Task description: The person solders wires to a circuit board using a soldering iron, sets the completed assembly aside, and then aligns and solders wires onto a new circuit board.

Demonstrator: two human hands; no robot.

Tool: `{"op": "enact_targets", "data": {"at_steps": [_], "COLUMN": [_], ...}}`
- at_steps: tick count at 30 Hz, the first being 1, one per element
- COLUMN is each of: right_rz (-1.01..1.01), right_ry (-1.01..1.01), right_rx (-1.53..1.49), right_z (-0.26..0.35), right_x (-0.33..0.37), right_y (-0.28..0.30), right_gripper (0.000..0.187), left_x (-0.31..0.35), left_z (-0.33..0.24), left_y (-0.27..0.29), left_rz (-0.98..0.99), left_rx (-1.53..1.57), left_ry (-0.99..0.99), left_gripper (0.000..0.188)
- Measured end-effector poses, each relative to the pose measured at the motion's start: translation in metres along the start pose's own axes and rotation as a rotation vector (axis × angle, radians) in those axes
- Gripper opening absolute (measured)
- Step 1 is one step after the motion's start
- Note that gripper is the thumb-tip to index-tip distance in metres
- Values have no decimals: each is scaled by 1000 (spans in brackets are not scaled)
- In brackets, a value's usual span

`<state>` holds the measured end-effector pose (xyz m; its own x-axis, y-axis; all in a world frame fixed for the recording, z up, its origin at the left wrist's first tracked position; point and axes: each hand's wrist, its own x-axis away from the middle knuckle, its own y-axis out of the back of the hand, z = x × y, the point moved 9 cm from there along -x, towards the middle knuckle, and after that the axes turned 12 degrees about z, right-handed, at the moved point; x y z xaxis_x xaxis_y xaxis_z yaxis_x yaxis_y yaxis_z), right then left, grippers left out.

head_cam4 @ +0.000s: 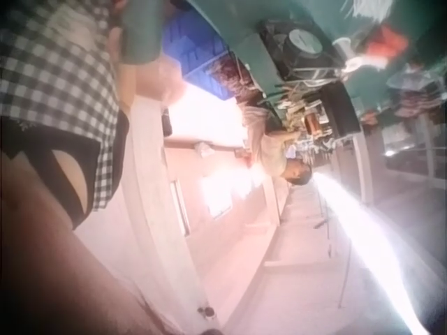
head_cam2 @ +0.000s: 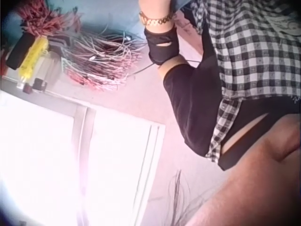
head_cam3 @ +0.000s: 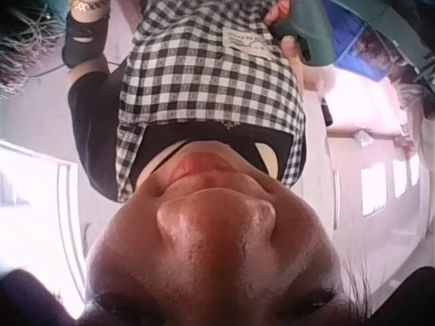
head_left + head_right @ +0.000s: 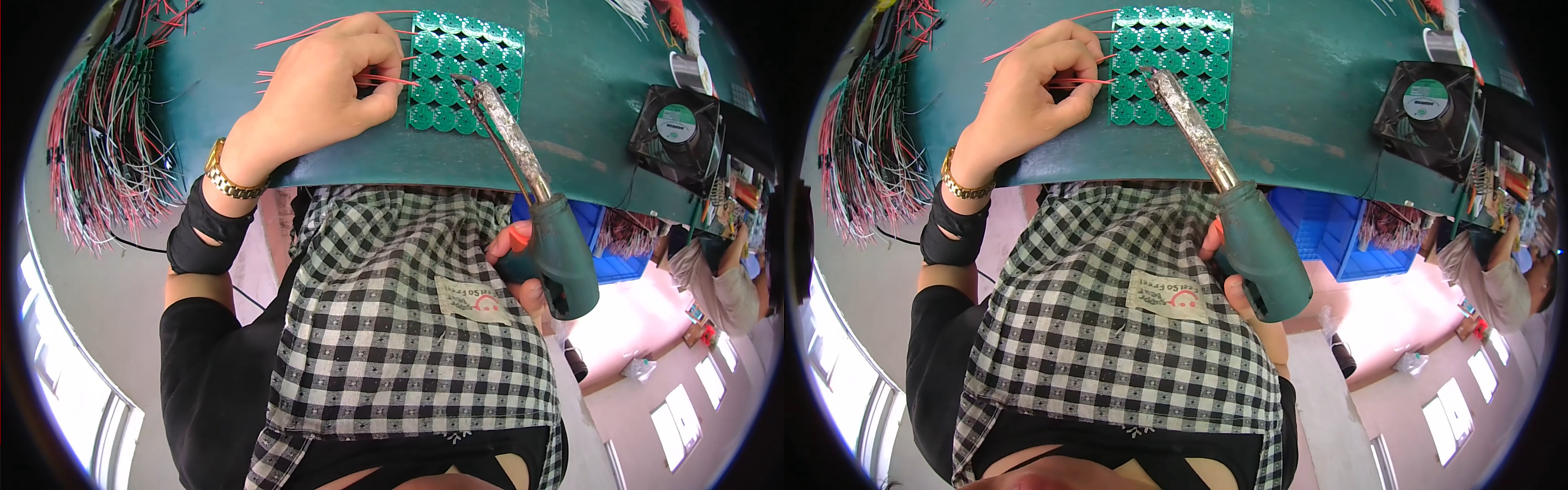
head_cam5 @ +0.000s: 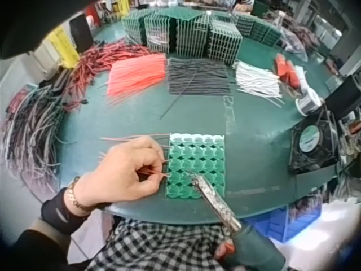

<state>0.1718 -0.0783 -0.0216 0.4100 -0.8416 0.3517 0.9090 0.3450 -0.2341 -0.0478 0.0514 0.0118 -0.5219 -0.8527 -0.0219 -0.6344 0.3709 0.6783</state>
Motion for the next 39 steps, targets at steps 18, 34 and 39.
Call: {"op": "enact_targets", "data": {"at_steps": [18,34,39], "right_rz": [140,146,142], "right_ry": [23,-25,-38], "right_rx": [-70,-22,-25], "right_z": [-8,-12,-18], "right_x": [3,-1,-1], "right_y": [2,-1,1], "right_gripper": [65,57,63], "left_x": [25,20,20], "left_z": [1,1,3], "left_y": [-9,-11,-12], "left_rz": [-77,-60,-69], "left_rx": [117,24,37], "left_ry": [202,179,170], "left_gripper": [6,5,6]}}
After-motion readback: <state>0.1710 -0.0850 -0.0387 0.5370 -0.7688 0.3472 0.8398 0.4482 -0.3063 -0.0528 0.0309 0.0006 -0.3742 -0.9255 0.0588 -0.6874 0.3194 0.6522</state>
